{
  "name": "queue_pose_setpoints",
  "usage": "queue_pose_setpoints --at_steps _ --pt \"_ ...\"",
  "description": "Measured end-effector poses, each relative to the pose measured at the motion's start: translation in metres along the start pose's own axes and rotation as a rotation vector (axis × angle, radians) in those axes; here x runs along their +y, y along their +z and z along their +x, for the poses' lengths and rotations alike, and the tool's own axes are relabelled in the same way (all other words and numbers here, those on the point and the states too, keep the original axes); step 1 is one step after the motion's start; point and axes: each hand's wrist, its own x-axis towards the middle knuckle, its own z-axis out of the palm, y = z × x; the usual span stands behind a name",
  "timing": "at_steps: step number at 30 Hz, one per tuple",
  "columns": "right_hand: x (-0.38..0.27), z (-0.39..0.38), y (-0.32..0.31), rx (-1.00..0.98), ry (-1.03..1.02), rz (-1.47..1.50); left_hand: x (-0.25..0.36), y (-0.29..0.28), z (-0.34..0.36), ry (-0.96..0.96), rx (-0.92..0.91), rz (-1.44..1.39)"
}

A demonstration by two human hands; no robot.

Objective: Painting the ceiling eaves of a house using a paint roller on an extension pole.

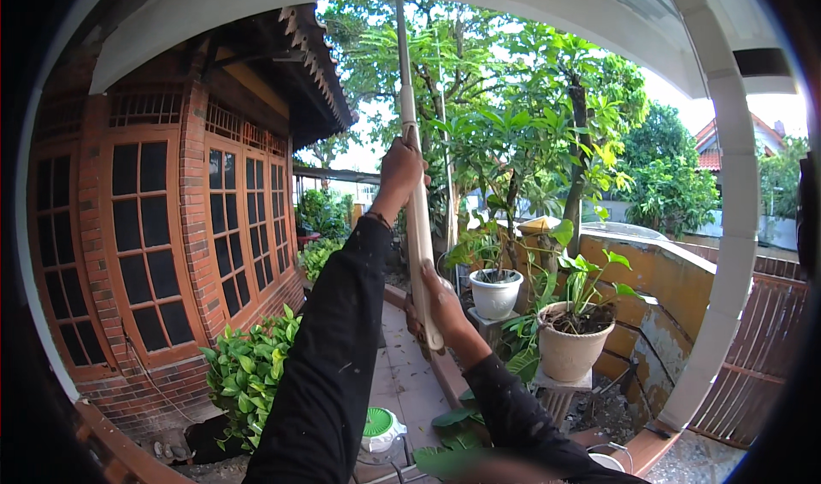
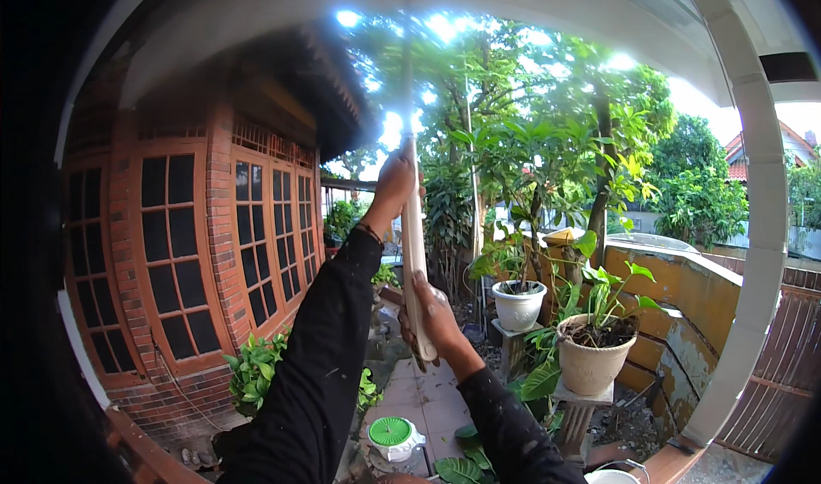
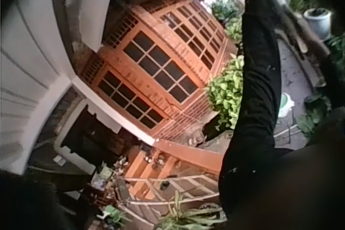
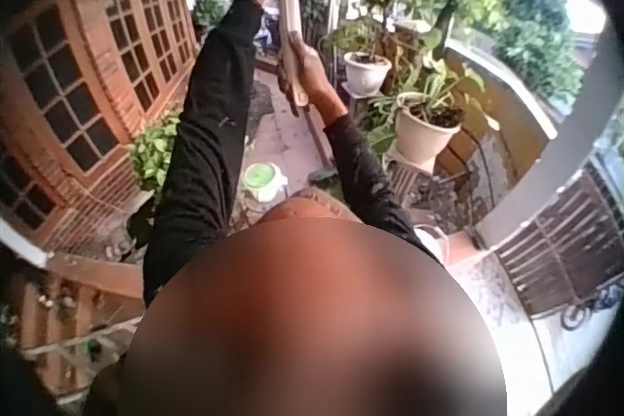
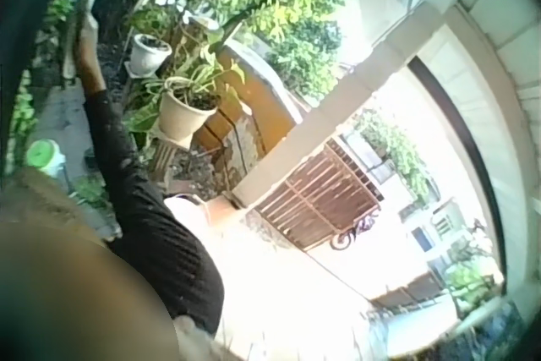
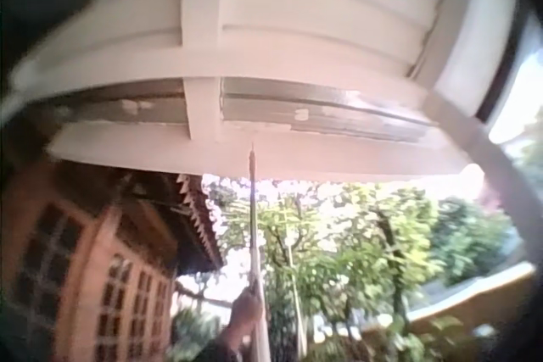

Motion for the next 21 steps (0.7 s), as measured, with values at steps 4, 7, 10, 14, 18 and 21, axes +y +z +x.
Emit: queue_pose_setpoints --at_steps 4,7,10,14,18,21 --pt "0.008 -0.018 -0.004 0.029 -0.043 0.025 0.010 0.007 -0.021 -0.002 -0.054 0.015" --pt "0.012 -0.020 -0.007 0.011 -0.070 0.047 0.007 0.012 -0.027 0.030 -0.077 0.052" --pt "0.009 -0.020 -0.005 0.011 -0.077 0.040 0.013 0.013 -0.028 0.052 -0.072 0.048" --pt "-0.003 -0.014 0.007 -0.011 -0.059 0.047 0.020 0.004 -0.014 0.071 -0.031 0.060" --pt "-0.005 -0.003 0.012 -0.041 -0.034 0.012 0.015 0.001 0.003 0.113 0.018 0.088" --pt "0.003 0.002 0.005 0.009 -0.003 0.025 0.006 0.003 -0.001 0.050 0.031 0.116"
